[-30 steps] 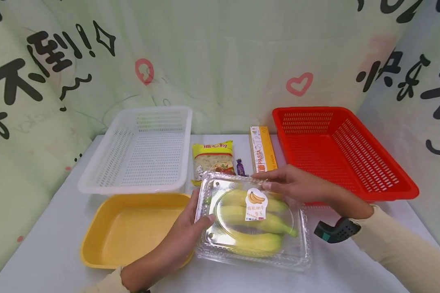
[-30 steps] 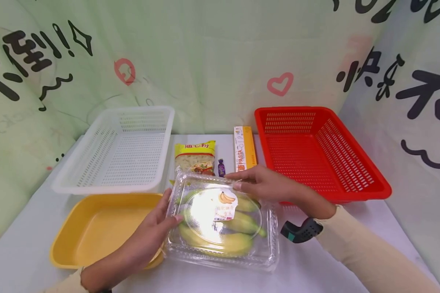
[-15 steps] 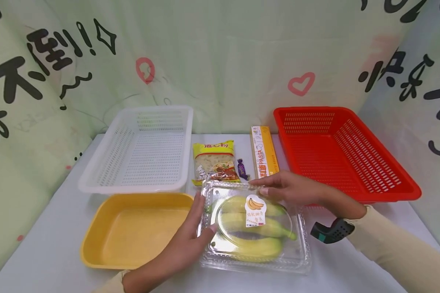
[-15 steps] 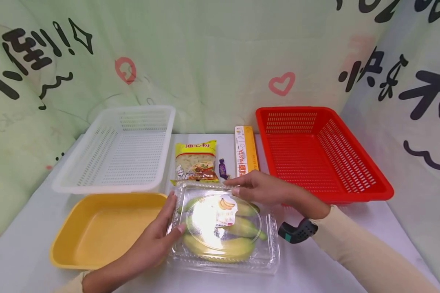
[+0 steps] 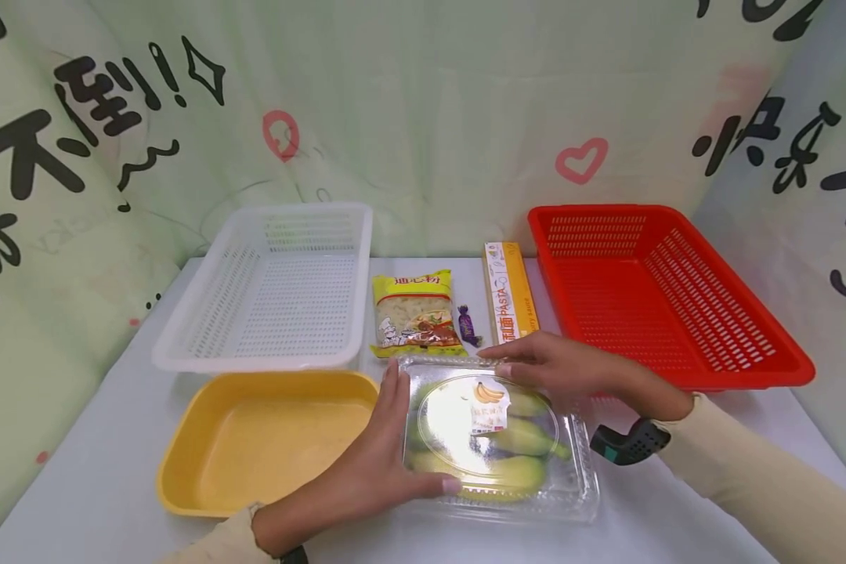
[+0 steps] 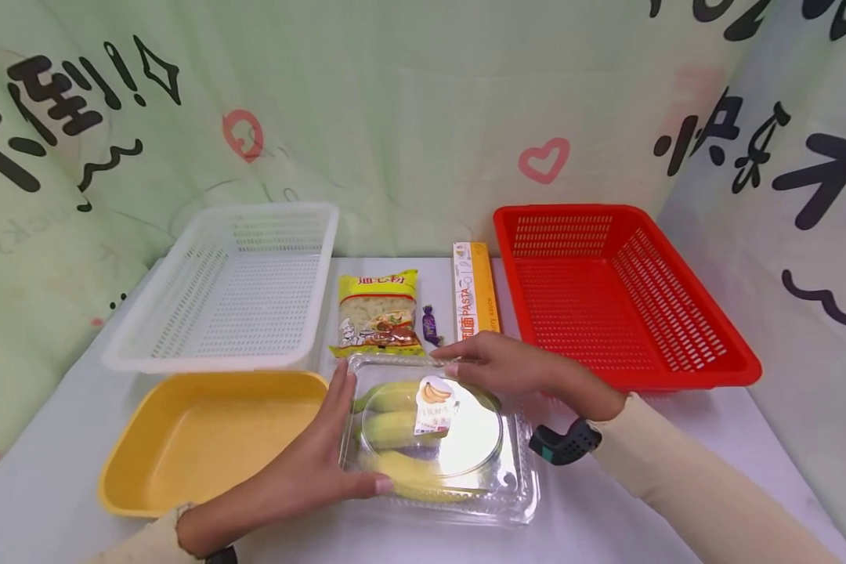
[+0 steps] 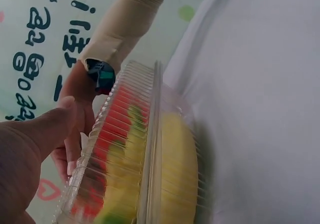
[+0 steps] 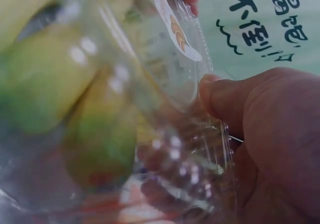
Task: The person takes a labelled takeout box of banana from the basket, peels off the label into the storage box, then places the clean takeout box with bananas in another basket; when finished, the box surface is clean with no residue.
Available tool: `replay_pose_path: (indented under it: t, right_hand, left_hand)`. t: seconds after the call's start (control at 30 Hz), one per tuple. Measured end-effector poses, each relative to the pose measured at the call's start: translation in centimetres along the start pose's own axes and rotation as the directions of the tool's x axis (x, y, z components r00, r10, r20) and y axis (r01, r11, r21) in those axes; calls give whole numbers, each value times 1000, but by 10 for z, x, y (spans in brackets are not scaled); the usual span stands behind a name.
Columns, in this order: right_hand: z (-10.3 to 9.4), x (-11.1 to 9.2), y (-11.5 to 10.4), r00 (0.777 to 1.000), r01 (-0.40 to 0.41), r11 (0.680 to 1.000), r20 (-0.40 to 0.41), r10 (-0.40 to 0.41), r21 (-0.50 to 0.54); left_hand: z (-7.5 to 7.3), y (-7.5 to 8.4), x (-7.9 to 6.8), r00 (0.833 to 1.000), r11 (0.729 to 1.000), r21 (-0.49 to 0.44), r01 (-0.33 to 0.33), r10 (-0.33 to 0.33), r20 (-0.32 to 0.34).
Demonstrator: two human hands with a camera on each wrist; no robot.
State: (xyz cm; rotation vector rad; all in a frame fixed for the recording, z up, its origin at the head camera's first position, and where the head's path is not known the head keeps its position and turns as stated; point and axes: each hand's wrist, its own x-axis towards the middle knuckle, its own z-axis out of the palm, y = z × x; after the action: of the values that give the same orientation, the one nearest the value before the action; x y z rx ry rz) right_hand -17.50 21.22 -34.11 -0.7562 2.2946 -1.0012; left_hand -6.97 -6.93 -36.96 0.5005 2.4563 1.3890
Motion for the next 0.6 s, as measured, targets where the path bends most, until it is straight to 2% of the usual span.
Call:
replay_pose_path:
  t: [0.13, 0.23, 0.37, 0.5, 0.6]
  right_hand:
    - [2, 2, 2, 1000, -4, 999, -22, 3, -33]
    - [3, 3, 1, 999, -17, 1000, -33, 16, -14]
    - [2, 3, -2, 995, -18, 1000, -94, 18, -2]
    - [-1, -1, -6, 979, 3, 997, -201, -20, -83]
    - [-4, -7, -10, 970, 33, 988, -234, -68, -150]
  left_hand:
    - [2, -4, 1, 999, 998, 49, -36, 36, 13]
    - [3, -7, 1, 998, 993, 98, -61, 59, 22]
    - [4, -9, 2, 998, 986, 154, -68, 65, 23]
    - [4, -8, 3, 998, 982, 178, -68, 65, 24]
    - [4, -7, 4, 998, 982, 180, -63, 59, 28]
